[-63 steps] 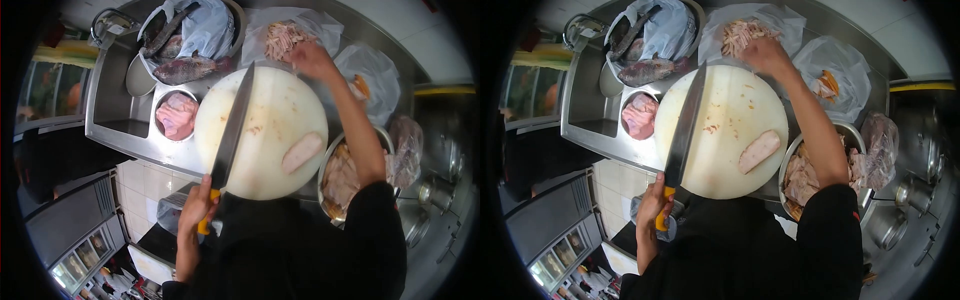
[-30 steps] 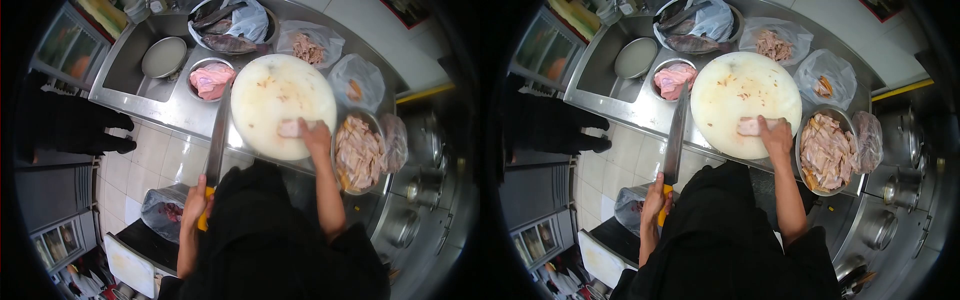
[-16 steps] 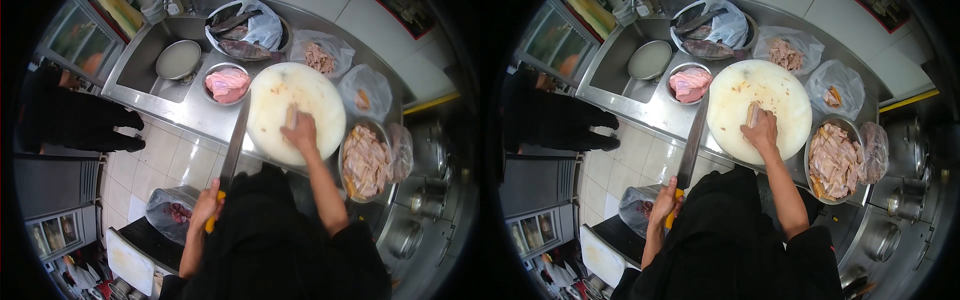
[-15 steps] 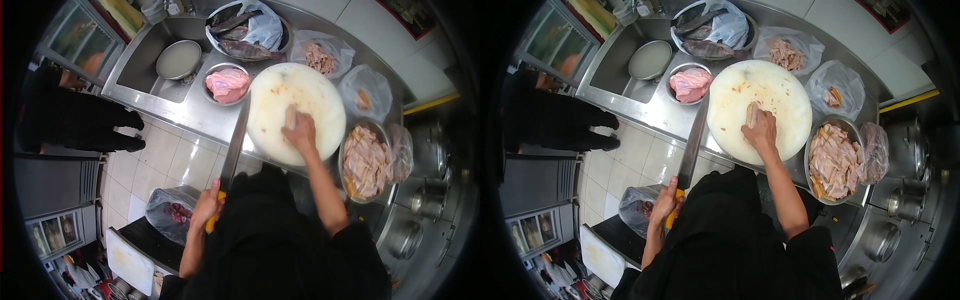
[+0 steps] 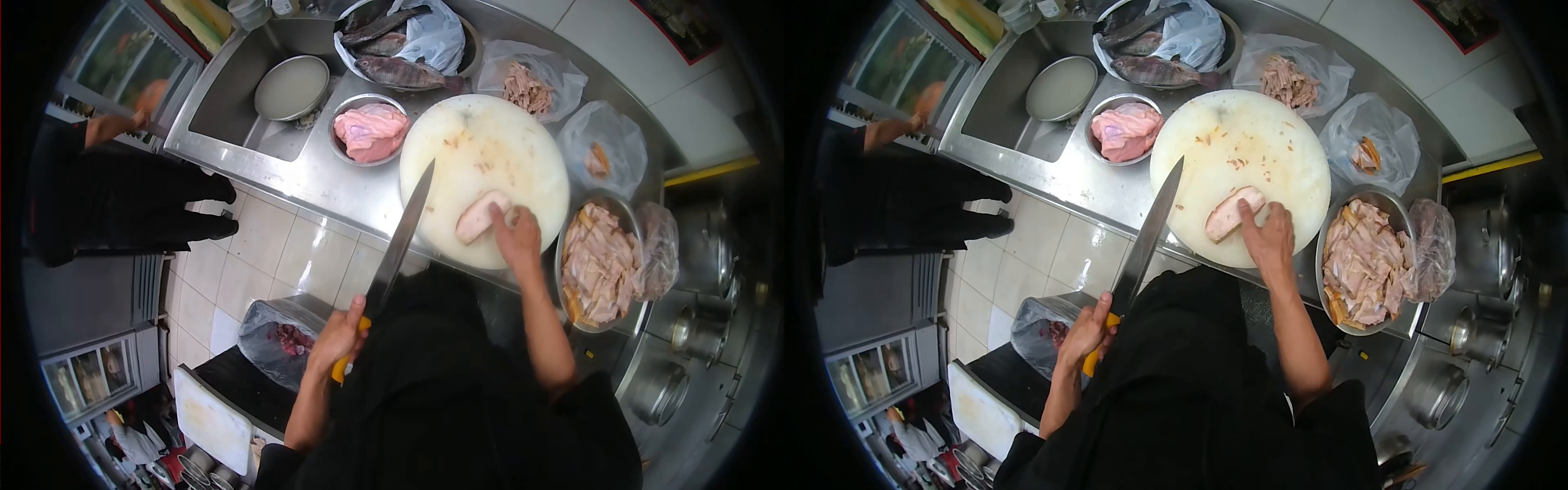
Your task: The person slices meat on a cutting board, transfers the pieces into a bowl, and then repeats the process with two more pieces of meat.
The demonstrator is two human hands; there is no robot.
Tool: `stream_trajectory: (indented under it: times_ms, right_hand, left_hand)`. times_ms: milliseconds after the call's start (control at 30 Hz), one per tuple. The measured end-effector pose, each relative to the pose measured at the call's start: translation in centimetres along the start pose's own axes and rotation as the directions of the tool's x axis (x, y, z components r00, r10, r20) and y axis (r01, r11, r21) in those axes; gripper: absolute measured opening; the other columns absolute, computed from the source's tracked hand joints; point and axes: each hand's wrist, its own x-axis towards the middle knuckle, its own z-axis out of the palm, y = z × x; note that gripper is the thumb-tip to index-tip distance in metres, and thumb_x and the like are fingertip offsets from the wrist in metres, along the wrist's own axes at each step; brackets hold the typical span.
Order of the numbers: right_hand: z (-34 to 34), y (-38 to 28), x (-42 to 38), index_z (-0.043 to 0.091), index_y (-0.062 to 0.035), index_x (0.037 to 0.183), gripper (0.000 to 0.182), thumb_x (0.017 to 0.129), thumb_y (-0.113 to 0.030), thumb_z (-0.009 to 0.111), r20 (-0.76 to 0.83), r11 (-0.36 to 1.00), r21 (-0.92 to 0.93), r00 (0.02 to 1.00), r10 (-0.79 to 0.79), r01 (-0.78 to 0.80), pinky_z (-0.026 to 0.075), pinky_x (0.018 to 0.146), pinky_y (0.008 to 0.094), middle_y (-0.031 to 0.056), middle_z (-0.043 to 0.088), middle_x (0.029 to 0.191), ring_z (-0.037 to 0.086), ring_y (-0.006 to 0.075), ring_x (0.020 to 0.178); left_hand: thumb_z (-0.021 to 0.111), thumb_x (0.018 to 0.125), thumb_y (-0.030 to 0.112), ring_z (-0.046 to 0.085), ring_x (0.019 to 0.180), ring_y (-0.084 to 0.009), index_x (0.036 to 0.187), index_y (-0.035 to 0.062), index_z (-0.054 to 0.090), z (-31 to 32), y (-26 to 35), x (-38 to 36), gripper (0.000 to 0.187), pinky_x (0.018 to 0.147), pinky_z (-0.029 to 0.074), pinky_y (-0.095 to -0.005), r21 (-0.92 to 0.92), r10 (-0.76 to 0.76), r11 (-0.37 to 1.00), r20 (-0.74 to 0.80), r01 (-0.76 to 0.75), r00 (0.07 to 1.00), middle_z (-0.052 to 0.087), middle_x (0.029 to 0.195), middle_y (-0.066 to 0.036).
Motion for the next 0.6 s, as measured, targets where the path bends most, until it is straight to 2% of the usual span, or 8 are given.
stream_trajectory:
  times_ms: [100,133,233,267,367,500,600]
  right_hand:
    - [1.7,0.4,1.3,0.063,0.0062,0.122,0.048,0.086,-0.024,0.073,0.105,0.977,0.049,0.971,-0.213,0.209,0.048,0.096,0.0511,0.0292,0.063,0.119,0.061,0.0457,0.107]
    - [1.7,-0.2,1.7,0.064,0.0032,0.123,0.046,0.086,-0.021,0.072,0.155,0.954,0.104,0.943,-0.293,0.280,0.048,0.098,0.0496,0.0264,0.063,0.120,0.060,0.0440,0.109]
    - [2.6,-0.9,3.2,0.065,-0.0008,0.124,0.043,0.086,-0.019,0.071,0.245,0.782,0.148,0.743,-0.622,0.606,0.048,0.099,0.0476,0.0227,0.064,0.122,0.058,0.0419,0.113]
    - [3.0,-1.2,3.4,0.066,-0.0032,0.125,0.043,0.086,-0.021,0.073,0.247,0.761,0.132,0.722,-0.646,0.635,0.047,0.100,0.0462,0.0201,0.064,0.123,0.057,0.0398,0.115]
    - [3.7,-1.9,2.7,0.067,-0.0051,0.124,0.043,0.086,-0.024,0.075,0.191,0.795,0.071,0.774,-0.603,0.602,0.047,0.100,0.0463,0.0179,0.064,0.122,0.057,0.0380,0.114]
    - [4.6,-2.2,2.3,0.068,-0.0040,0.122,0.045,0.085,-0.027,0.078,0.147,0.792,0.035,0.780,-0.608,0.610,0.048,0.099,0.0453,0.0160,0.064,0.121,0.058,0.0357,0.115]
    - [4.9,-1.8,2.4,0.068,-0.0027,0.121,0.045,0.084,-0.027,0.078,0.131,0.780,0.047,0.771,-0.624,0.624,0.048,0.099,0.0447,0.0157,0.064,0.120,0.058,0.0350,0.115]
  left_hand:
    - [0.033,0.100,0.076,0.049,0.039,-0.0152,0.065,0.0024,0.052,0.1,0.0,0.2,0.084,0.042,0.041,-0.0292,0.001,-0.029,1.000,0.035,0.029,0.999,0.046,0.049,-0.003]
    - [0.033,0.100,0.076,0.049,0.038,-0.0149,0.066,0.0026,0.052,0.1,-0.1,0.3,0.083,0.041,0.040,-0.0290,-0.011,-0.031,0.999,0.060,0.031,0.998,0.046,0.049,-0.003]
    - [0.033,0.100,0.076,0.048,0.038,-0.0141,0.067,0.0030,0.052,-0.1,-0.4,0.2,0.083,0.041,0.040,-0.0282,-0.051,-0.030,0.998,0.108,0.036,0.994,0.045,0.049,-0.002]
    - [0.033,0.100,0.077,0.047,0.037,-0.0138,0.067,0.0031,0.052,-0.1,-0.3,0.1,0.083,0.041,0.039,-0.0279,-0.064,-0.030,0.997,0.110,0.037,0.994,0.045,0.049,-0.002]
    - [0.034,0.096,0.080,0.047,0.035,-0.0132,0.067,0.0027,0.052,-0.1,-1.0,0.3,0.085,0.037,0.039,-0.0265,-0.101,-0.019,0.994,0.097,0.029,0.995,0.045,0.048,-0.002]
    - [0.035,0.095,0.082,0.046,0.034,-0.0126,0.066,0.0022,0.052,0.1,-1.4,0.2,0.087,0.036,0.039,-0.0255,-0.136,0.005,0.991,0.104,0.010,0.995,0.044,0.047,-0.002]
    - [0.033,0.099,0.077,0.046,0.036,-0.0128,0.067,0.0035,0.051,0.2,-1.1,-0.3,0.082,0.038,0.038,-0.0269,-0.137,0.005,0.990,0.148,0.015,0.989,0.044,0.050,-0.001]
